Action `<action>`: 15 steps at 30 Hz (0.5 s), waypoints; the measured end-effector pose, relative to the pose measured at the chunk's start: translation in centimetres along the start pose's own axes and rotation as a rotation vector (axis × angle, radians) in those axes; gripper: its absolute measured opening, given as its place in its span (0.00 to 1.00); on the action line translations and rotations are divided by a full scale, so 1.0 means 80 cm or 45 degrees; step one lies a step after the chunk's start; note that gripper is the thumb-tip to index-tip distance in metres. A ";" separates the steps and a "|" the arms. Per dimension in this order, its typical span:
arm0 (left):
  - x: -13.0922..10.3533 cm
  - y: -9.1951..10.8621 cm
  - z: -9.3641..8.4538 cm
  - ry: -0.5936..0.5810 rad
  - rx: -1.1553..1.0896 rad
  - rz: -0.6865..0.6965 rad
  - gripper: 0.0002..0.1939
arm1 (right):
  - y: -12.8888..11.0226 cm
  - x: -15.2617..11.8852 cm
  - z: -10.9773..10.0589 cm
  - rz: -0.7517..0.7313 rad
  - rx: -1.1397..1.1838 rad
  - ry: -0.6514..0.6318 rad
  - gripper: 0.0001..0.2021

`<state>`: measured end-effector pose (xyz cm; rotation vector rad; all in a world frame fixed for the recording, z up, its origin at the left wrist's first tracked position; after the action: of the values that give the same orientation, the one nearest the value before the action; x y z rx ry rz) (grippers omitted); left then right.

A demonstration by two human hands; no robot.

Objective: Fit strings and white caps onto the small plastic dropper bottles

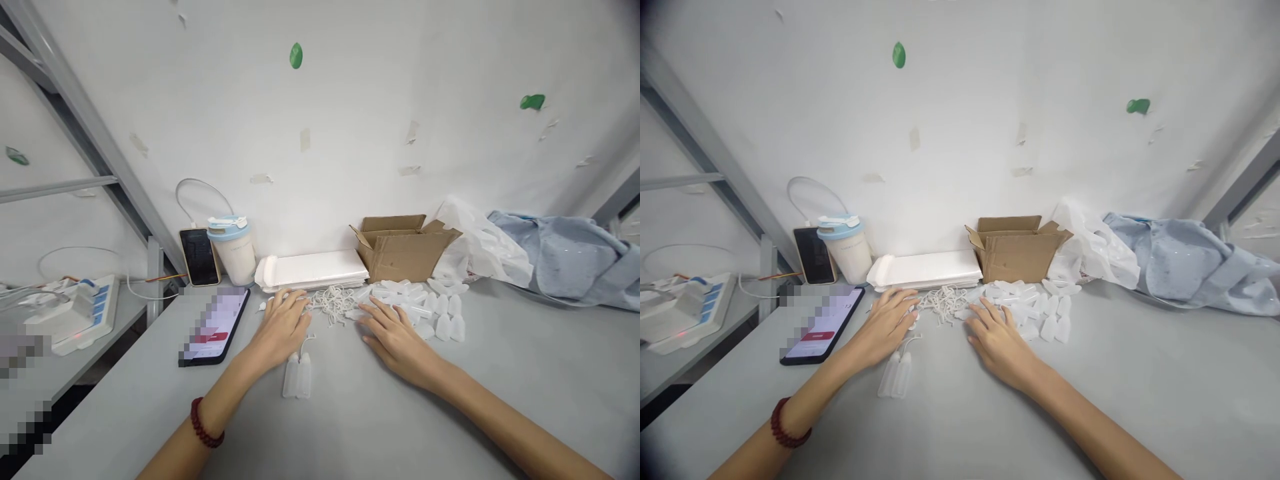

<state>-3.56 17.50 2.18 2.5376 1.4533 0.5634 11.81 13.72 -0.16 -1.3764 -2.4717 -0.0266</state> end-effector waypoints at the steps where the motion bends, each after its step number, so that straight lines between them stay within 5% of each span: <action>1: 0.002 -0.003 0.002 -0.004 0.006 -0.010 0.17 | -0.001 0.000 -0.002 -0.005 0.003 0.012 0.13; 8: 0.002 -0.007 0.006 -0.003 -0.016 -0.021 0.18 | -0.010 -0.002 -0.008 -0.039 -0.002 0.038 0.13; 15: -0.011 0.002 -0.032 0.349 -0.208 0.006 0.13 | -0.007 -0.006 -0.014 -0.030 0.075 0.089 0.13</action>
<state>-4.88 16.53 4.39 2.4105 1.4154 1.0203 11.83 12.86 0.86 -1.3003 -2.4119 -0.0068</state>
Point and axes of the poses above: each hand's wrist, its own x-axis towards the middle knuckle, its own z-axis out of the palm, y = z × x, the point moved 10 cm from there along x, towards the middle knuckle
